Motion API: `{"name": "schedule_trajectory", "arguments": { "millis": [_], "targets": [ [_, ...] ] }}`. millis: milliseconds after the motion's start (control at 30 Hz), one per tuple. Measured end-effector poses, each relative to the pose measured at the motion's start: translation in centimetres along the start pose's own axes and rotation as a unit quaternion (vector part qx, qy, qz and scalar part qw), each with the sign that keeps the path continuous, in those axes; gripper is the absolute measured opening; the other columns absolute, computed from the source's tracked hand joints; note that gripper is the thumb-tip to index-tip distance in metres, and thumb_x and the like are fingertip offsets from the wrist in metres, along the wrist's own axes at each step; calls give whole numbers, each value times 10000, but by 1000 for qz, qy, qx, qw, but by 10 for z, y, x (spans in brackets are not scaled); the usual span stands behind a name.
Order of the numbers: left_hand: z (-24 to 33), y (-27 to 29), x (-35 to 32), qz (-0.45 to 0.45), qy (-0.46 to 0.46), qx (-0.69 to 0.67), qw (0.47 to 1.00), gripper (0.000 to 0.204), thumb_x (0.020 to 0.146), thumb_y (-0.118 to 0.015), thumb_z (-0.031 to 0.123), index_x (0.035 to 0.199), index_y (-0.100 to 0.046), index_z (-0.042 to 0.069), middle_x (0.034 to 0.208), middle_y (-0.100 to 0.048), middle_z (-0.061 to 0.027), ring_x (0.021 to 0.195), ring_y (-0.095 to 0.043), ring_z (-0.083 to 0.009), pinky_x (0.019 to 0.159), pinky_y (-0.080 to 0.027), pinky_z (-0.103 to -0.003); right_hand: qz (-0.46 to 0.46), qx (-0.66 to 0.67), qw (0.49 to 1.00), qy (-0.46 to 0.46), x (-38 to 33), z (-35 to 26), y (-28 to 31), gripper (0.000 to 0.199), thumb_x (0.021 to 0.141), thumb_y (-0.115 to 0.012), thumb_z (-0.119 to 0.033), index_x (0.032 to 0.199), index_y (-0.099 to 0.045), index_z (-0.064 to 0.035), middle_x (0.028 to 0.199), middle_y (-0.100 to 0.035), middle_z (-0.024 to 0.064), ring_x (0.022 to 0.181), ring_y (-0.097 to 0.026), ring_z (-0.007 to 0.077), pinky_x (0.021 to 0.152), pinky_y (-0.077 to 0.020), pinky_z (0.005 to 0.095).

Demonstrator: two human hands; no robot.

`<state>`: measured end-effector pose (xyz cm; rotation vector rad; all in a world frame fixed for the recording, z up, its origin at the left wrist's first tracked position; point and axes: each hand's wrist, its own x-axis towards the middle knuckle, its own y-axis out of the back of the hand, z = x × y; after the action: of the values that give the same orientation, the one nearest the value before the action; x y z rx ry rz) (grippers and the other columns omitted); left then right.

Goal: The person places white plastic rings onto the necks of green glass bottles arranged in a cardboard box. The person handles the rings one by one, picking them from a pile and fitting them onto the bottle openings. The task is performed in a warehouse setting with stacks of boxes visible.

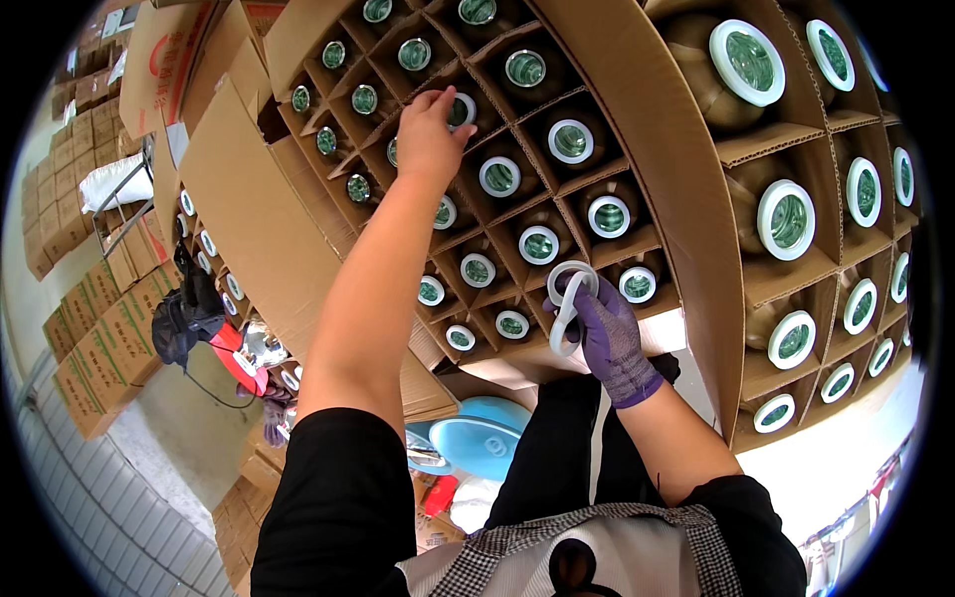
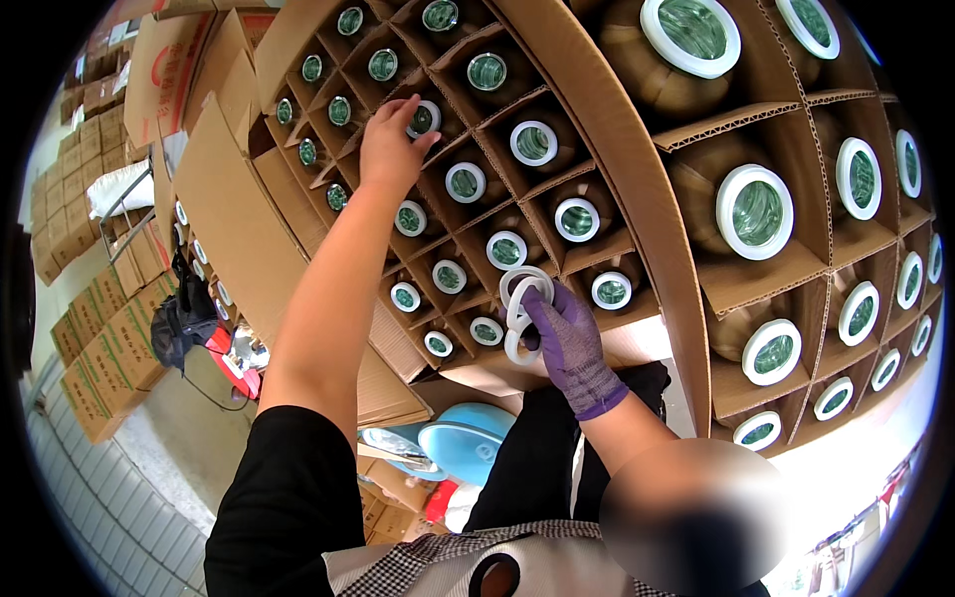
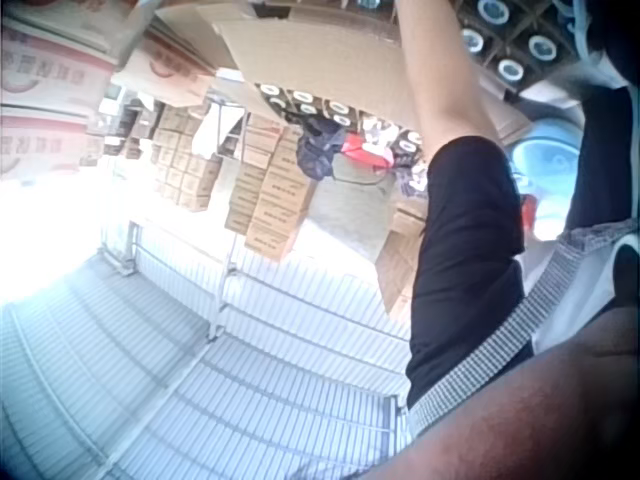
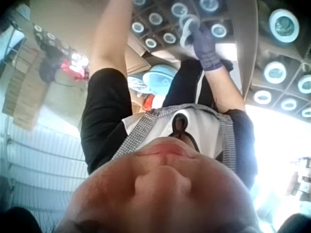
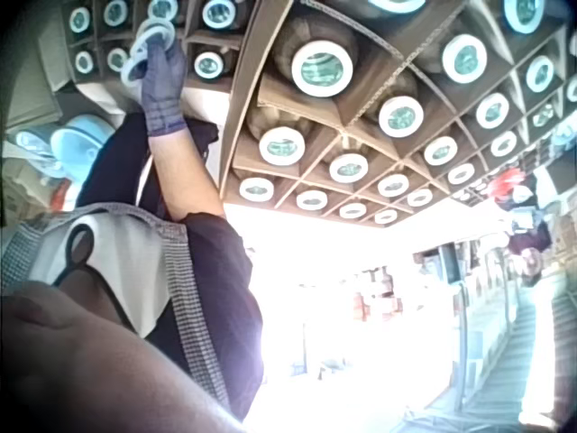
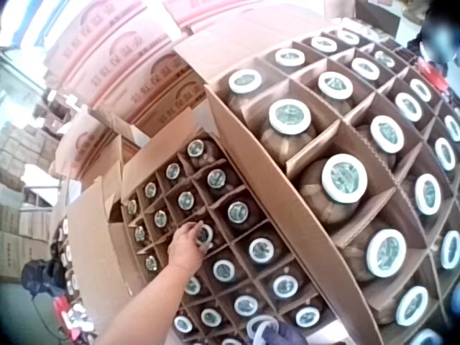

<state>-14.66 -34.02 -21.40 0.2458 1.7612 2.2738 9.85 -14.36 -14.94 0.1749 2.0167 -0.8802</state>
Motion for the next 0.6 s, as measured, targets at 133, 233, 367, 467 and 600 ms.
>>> {"name": "schedule_trajectory", "arguments": {
  "millis": [133, 233, 367, 467, 600],
  "targets": [
    [8, -1, 14, -87, 37, 53, 994, 510, 763, -796, 242, 1221, -629, 93, 1168, -610, -104, 1106, -588, -310, 931, -495, -407, 26, -72, 997, 25, 4, -3, -1, 333, 990, -573, -271, 1211, -555, -23, 1021, -666, 80, 898, -666, 136, 644, -503, 229],
    [15, 14, 23, -145, 13, 122, 982, 532, 769, -793, 308, 1225, -624, 94, 1176, -606, -110, 1120, -585, -318, 931, -500, -403, 64, -74, 993, 67, 8, -15, -16, 334, 935, -678, -278, 1150, -626, -27, 914, -665, 2, 718, -571, 35, 571, -457, 188],
    [51, 54, 7, -147, -14, -23, 989, 472, 807, -773, 345, 1158, -673, 45, 1131, -634, -120, 1032, -619, -290, 873, -511, -380, 40, -84, 993, 79, 13, -28, -19, 337, 905, -712, -210, 1171, -623, -24, 971, -669, 17, 769, -595, 56, 613, -487, 198],
    [92, 97, -25, -393, 51, -241, 886, 389, 829, -776, 320, 1041, -720, -2, 989, -686, -93, 871, -638, -179, 759, -505, -318, 34, -75, 987, 140, 16, -31, -20, 342, 889, -719, -156, 1188, -616, -25, 1003, -665, 29, 819, -609, 76, 653, -506, 210],
    [107, 102, -56, -429, 194, -394, 789, 215, 833, -769, 171, 965, -717, 10, 762, -646, 16, 712, -575, -63, 659, -456, -221, 8, -101, 986, 130, 15, -38, -23, 410, 883, -712, -132, 1257, -568, -46, 1038, -642, 32, 874, -616, 90, 686, -516, 222]
  ]
}}
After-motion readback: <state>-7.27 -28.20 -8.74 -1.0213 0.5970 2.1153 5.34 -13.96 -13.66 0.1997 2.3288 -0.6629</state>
